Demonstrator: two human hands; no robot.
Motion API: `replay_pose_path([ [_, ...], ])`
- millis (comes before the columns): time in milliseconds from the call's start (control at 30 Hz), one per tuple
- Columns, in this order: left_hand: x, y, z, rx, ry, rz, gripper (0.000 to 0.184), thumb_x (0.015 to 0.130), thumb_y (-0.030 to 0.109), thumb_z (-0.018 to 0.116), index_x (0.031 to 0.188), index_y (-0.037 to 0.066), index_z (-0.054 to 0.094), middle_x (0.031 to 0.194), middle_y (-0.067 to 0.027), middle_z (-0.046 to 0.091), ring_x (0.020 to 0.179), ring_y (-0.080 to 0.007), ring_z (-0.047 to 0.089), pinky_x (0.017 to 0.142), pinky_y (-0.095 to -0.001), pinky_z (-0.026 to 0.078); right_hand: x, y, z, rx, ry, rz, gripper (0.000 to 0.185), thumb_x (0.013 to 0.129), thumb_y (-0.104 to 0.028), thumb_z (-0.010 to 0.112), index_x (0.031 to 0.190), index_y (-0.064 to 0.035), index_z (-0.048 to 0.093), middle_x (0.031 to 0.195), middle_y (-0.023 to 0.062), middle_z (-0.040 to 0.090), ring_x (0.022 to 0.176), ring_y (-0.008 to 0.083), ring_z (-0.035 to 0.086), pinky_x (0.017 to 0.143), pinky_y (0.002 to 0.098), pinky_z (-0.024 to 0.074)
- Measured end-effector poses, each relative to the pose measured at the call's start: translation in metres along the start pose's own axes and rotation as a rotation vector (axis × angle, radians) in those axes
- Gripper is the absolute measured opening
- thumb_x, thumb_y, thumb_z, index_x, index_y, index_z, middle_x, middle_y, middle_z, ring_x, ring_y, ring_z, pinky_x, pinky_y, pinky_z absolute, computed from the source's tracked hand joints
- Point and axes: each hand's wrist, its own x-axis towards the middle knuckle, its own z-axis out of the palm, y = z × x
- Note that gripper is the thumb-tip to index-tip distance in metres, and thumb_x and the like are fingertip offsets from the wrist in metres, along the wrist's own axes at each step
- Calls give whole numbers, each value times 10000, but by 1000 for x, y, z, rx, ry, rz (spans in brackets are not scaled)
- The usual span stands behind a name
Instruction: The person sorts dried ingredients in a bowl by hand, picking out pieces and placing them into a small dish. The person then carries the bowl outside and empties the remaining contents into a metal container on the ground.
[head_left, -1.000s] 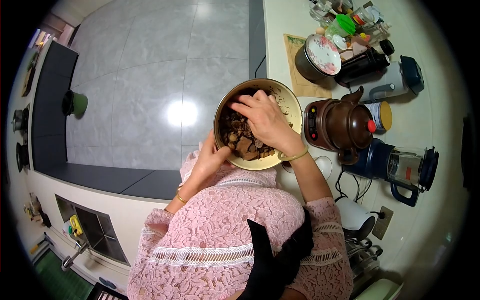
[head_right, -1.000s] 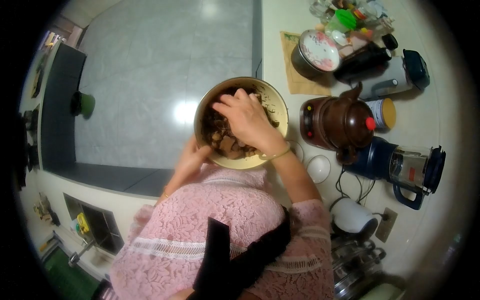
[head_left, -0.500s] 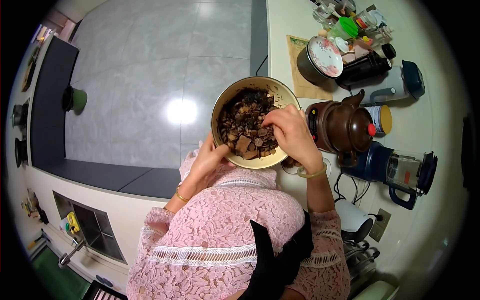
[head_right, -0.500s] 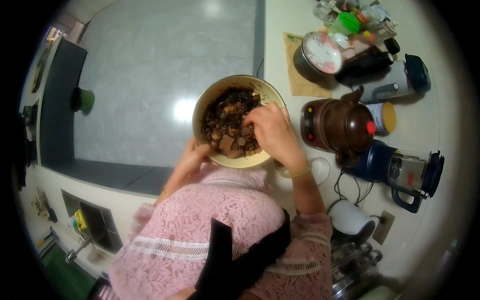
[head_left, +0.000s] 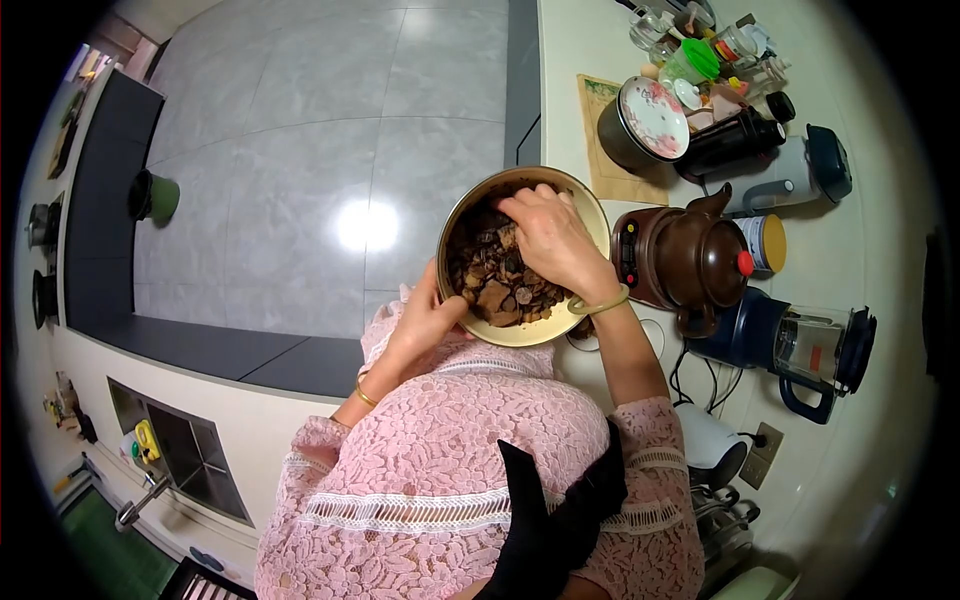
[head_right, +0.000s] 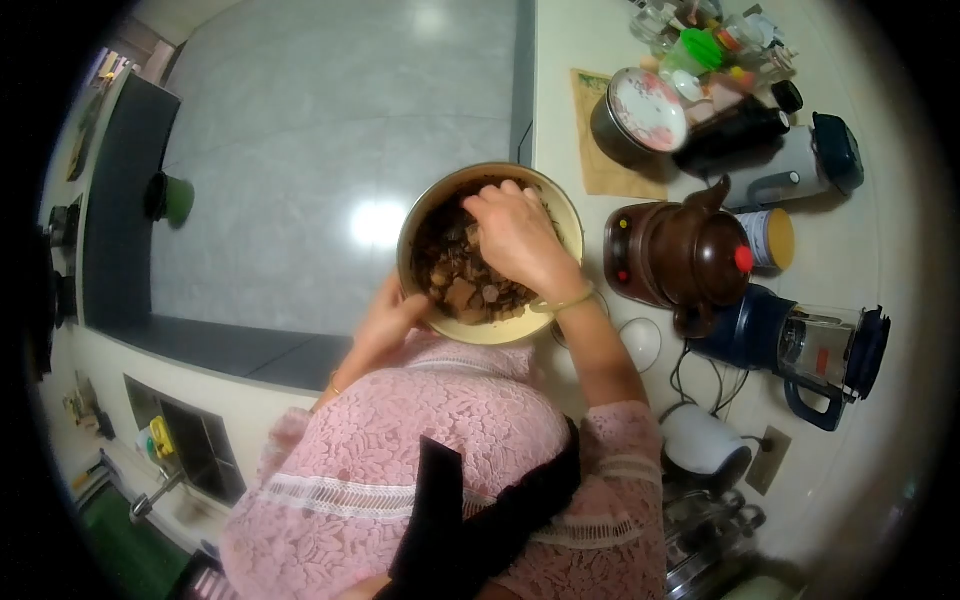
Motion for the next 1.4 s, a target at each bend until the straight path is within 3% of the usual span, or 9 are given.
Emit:
replay_pose_path([
  [167, 2, 0, -2, -102, -6, -108, 526, 782, -5, 438, 1281, 34, 277, 1026, -92, 518, 769, -145, 572, 532, -250, 532, -11, -1, 0, 99, -62, -20, 248, 723, 11, 450, 873, -49, 638, 903, 79, 580, 908, 251, 485, 845, 367, 351],
  [400, 6, -2, -5, -117, 47, -56, 504, 800, 9, 441, 1276, 26, 276, 1025, -114, 518, 767, -164, 583, 520, -253, 529, -32, 8, -26, 97, 24, 62, 282, 695, 20, 437, 899, -62, 615, 925, 68, 582, 920, 247, 475, 844, 358, 349],
  [533, 7, -2, -6, -105, 57, -82, 516, 797, 12, 447, 1283, 23, 270, 1033, -120, 517, 771, -171, 585, 521, -253, 535, -34, 13, -29, 159, 157, 74, 165, 761, -22, 519, 892, -67, 608, 892, 72, 595, 873, 246, 500, 823, 342, 363],
  [667, 4, 1, -5, -108, 53, -67, 523, 789, 14, 446, 1281, 22, 268, 1039, -121, 517, 777, -172, 587, 518, -249, 541, -35, 12, -30, 146, 142, 83, 139, 780, -64, 562, 908, -71, 614, 886, 72, 601, 851, 245, 509, 816, 333, 368],
  [867, 2, 3, -4, -54, 28, -3, 520, 783, 7, 436, 1275, 25, 269, 1040, -126, 515, 759, -171, 593, 515, -248, 549, -22, -6, -12, 162, 199, -104, 138, 785, -141, 583, 887, -73, 646, 975, 33, 616, 918, 213, 480, 838, 328, 340],
  [933, 2, 4, -4, -65, 14, 20, 521, 783, 5, 434, 1276, 26, 267, 1039, -127, 515, 752, -172, 595, 515, -249, 550, -23, -8, -11, 123, 38, -134, 139, 780, -179, 597, 808, -58, 659, 1001, 17, 616, 942, 202, 466, 857, 331, 319],
  [1133, 4, 0, -6, -37, 51, -20, 540, 777, 1, 432, 1286, 25, 255, 1035, -125, 516, 740, -169, 593, 507, -243, 540, -29, 10, -20, 4, 105, -71, 104, 715, -158, 658, 731, -56, 645, 911, 20, 595, 917, 209, 473, 815, 344, 320],
  [1400, 3, 7, -2, -49, 30, 12, 519, 769, -4, 439, 1261, 10, 273, 1026, -124, 514, 719, -166, 594, 499, -244, 543, -19, 4, -3, 0, 153, -65, 163, 684, -58, 647, 845, -81, 644, 824, 46, 484, 894, 216, 454, 814, 335, 316],
])
